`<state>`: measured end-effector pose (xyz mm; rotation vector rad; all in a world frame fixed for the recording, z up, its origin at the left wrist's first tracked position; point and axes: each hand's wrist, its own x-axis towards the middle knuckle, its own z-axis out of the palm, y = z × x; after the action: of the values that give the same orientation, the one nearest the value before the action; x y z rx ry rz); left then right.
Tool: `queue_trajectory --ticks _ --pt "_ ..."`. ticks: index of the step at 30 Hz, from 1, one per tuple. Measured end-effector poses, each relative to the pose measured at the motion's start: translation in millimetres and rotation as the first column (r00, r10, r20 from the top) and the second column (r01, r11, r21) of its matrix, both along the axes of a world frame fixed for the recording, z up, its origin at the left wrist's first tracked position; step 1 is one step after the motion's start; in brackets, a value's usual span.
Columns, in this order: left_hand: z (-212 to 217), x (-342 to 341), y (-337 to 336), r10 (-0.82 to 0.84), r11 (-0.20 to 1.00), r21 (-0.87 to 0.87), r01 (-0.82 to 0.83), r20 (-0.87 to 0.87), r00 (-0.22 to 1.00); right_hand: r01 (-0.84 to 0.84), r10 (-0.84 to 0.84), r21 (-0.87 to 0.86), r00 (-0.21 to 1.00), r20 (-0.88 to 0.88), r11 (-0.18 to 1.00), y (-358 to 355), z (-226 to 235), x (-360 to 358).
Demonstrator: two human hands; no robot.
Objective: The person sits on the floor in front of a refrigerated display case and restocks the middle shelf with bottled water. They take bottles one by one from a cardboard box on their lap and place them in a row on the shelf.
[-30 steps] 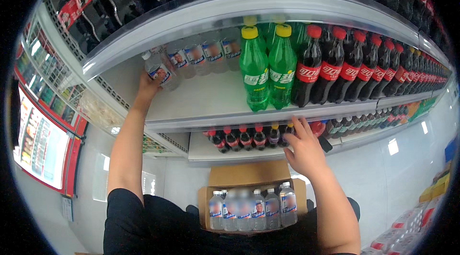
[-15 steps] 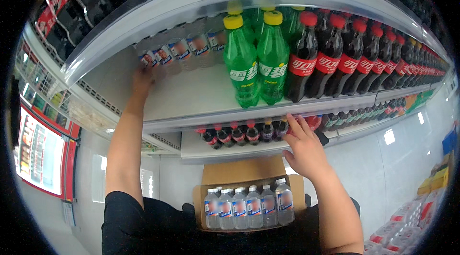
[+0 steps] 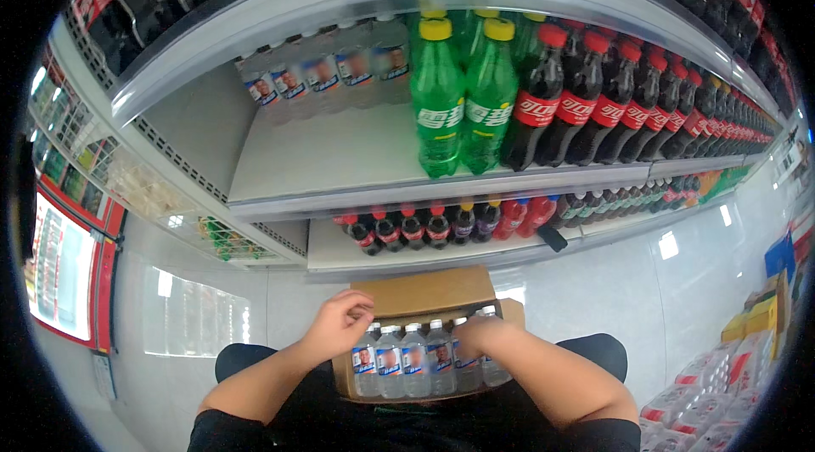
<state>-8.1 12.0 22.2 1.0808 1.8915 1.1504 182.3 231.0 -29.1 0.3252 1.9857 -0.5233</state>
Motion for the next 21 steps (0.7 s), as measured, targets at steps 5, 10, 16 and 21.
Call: queue_trajectory --ticks 5,10,16,21 --pt "-20.7 -15.1 -3.5 -0.151 0.983 -0.122 0.137 -0.119 0.981 0.044 -0.036 0.267 0.999 -0.036 0.963 -15.8 -57.5 15.9" --pt "-13.2 -18.5 -11.5 -0.226 0.972 -0.173 0.162 -0.477 0.849 -0.021 -0.012 0.257 0.992 0.126 0.966 -6.9 -58.8 0.0" --pt "-11.6 -18.0 -10.2 -0.292 0.956 -0.156 0.247 -0.553 0.781 0.012 0.004 0.324 0.999 -0.048 0.946 17.5 -91.1 8.9" --pt "-17.9 -17.4 -12.7 -0.34 0.94 -0.199 0.275 -0.564 0.753 0.113 -0.087 0.338 0.992 -0.091 0.934 18.9 -92.0 8.8"
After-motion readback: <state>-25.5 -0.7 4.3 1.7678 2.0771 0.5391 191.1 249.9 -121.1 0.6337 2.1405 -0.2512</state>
